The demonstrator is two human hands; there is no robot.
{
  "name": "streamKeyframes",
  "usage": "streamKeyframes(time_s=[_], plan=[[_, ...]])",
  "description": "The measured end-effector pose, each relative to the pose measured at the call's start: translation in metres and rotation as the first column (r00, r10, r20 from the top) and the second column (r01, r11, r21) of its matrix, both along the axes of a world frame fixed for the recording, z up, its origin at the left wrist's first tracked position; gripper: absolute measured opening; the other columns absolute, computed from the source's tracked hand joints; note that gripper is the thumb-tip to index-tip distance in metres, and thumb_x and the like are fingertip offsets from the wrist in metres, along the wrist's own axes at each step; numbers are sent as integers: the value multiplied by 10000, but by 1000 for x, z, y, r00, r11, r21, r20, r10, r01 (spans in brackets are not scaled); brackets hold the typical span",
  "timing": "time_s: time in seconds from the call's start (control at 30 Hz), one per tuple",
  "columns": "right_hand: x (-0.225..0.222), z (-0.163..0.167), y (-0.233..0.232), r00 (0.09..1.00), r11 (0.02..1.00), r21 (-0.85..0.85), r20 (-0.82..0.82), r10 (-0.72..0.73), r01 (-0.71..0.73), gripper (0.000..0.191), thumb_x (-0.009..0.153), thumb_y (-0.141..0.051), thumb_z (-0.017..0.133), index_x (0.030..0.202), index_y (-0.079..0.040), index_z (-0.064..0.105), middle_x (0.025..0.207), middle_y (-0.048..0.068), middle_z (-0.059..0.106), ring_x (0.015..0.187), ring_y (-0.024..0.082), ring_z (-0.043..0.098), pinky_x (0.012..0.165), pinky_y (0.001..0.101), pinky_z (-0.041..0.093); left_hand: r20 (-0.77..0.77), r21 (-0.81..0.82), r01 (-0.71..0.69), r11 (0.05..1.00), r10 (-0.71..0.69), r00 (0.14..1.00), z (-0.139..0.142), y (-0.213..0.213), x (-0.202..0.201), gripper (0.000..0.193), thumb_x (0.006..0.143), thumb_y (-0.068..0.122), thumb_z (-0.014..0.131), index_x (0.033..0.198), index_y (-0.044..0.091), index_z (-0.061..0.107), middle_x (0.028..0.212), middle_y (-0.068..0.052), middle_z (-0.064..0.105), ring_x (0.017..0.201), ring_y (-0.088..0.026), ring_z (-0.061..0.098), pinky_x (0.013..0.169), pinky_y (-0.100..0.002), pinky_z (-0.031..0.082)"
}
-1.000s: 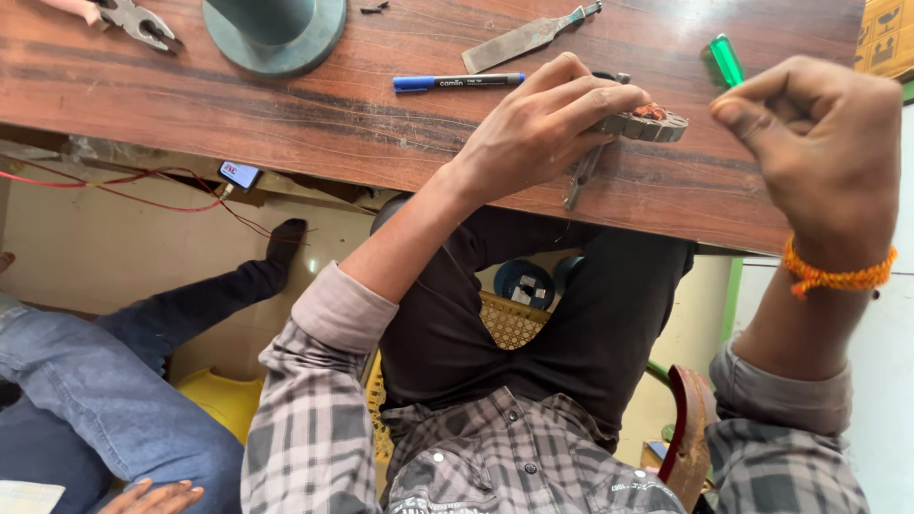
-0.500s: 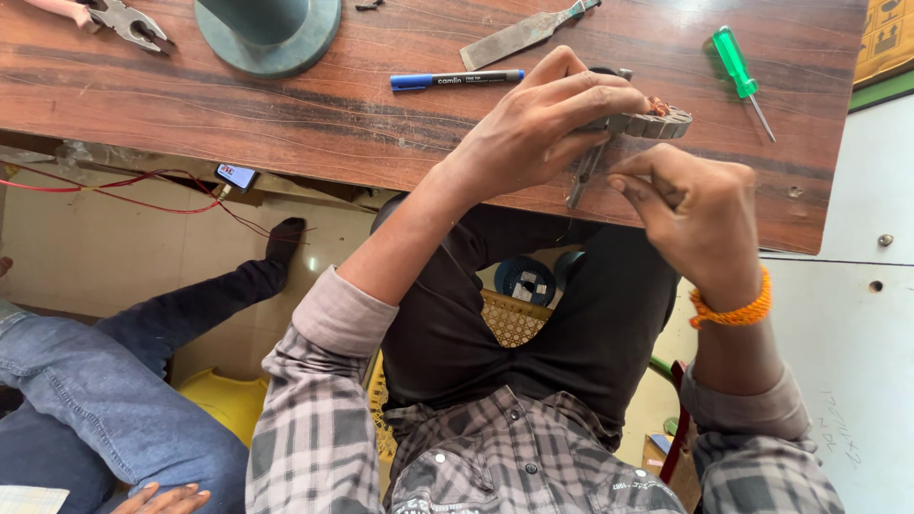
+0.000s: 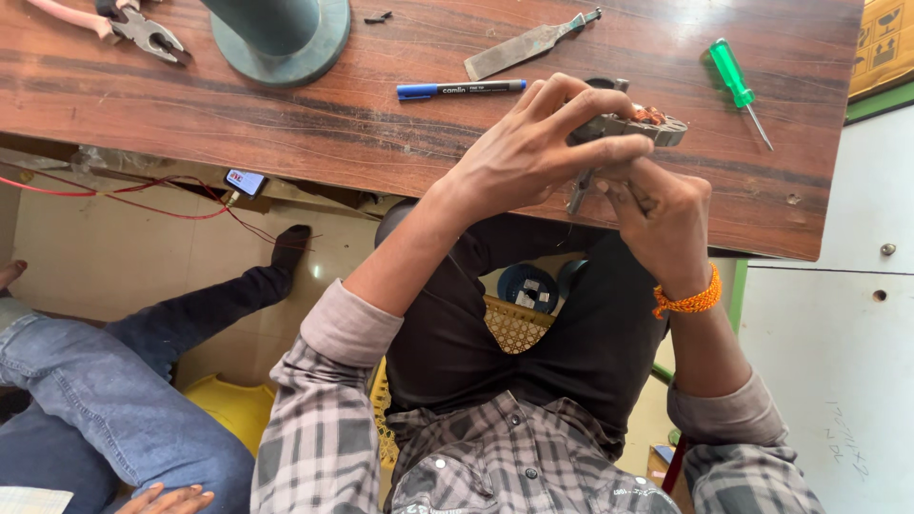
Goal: The person sits at a workbench and winds thin copper wire by hand around the slots of a small motor armature rotor, guiding and pressing the wire into place segment by segment and turning the rotor as they work. They continue winding the wire around successive slots throughout the clip.
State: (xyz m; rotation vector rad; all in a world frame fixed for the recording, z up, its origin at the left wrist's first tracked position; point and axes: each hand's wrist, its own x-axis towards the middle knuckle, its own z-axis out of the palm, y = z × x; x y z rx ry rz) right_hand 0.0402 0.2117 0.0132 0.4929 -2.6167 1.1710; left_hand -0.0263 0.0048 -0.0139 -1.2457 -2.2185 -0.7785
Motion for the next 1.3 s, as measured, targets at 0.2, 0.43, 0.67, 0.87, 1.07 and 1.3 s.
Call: streamKeyframes(time_s=[0.2,0.43,0.67,0.87,1.07,1.3], plan=[[11,0,3,1000,999,-55,8,1,-1,109,967,34,727,1061,-19,741,798,101,713,682,98,667,628,273,496,-109,-48,-27,998,22,994,6,-3,3,385,896,244,803,1249,338,683,1510,44,405,1367,-220,443,1165,-418,440],[24,4,9,1000,990,-142,28,11,-7,126,966,53,728,1064,-23,748,855,84,741,741,114,678,666,256,512,-371,-70,-50,996,21,928,9,-4,20,163,979,254,747,1101,161,693,1448,59,520,1205,-152,496,976,-325,460],[17,40,24,999,983,180,6,44,-44,200,891,23,816,1076,-43,778,793,81,628,633,139,560,600,290,438,-133,-18,-81,997,77,988,8,0,28,139,902,118,723,1033,110,678,1106,23,657,830,-114,673,715,-295,524],[-9,64,10,982,980,188,-163,97,-66,81,994,11,827,1018,-18,755,848,77,693,654,110,598,588,269,444,138,269,-18,963,-20,990,6,3,23,139,923,140,793,1032,112,710,973,23,700,745,-113,698,656,-266,552],[-42,78,-6,981,986,91,-119,150,-140,65,983,44,770,1038,34,736,832,81,711,760,58,644,642,235,480,560,596,-230,769,-193,806,-1,21,35,90,955,110,776,1021,55,749,920,14,751,758,-30,659,640,-228,527],[-67,75,2,985,991,1,107,134,-135,69,983,29,727,1050,33,742,775,9,664,698,2,585,582,184,426,635,697,-324,640,-340,693,-10,27,35,72,985,63,735,1038,13,734,908,-5,758,839,-35,707,737,-218,569]])
